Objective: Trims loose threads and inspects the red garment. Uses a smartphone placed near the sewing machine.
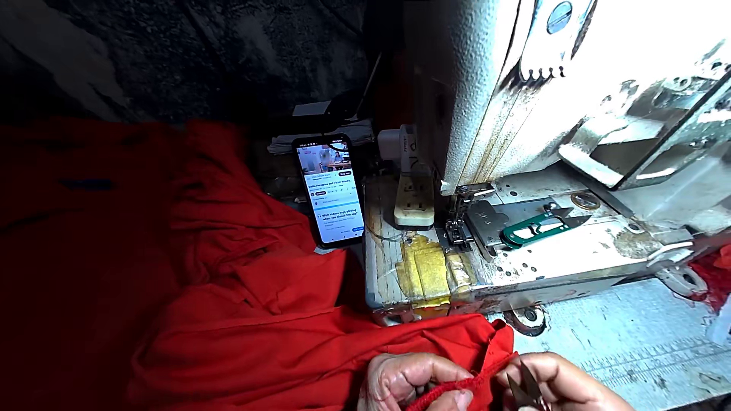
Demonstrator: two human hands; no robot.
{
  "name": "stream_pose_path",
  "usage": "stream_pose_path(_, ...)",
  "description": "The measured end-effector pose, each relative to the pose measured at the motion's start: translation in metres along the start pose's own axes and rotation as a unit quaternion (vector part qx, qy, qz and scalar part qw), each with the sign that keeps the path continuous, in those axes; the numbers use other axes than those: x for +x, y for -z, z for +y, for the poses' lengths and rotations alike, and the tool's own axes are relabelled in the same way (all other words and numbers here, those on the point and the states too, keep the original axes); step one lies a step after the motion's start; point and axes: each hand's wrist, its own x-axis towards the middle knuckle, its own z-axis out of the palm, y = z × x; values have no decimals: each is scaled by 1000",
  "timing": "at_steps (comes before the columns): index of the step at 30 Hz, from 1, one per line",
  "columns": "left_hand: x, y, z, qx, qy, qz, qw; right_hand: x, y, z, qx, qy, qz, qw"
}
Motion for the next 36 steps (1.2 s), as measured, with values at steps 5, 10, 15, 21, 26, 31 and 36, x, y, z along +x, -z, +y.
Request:
stream_pose_path(5,1,-1,1,19,-8,-13,1000,-6,-3,9,-178,129,85,972)
stream_pose_path(10,1,-7,-1,32,-17,5,999,9,-7,-6,-219,86,-8,972)
stream_pose_path(15,2,-12,-2,21,-28,43,998,13,-8,0,-254,29,0,967)
stream_pose_path(21,2,-15,0,136,-71,128,980,12,-4,8,-243,45,3,969)
stream_pose_path(26,4,-21,11,190,-57,119,973,11,-3,7,-235,49,2,971)
stream_pose_path(31,6,-21,10,178,-77,119,974,11,-3,5,-199,52,-3,979)
stream_pose_path(36,7,-23,10,148,-83,105,980,17,-13,-4,-201,58,-2,978)
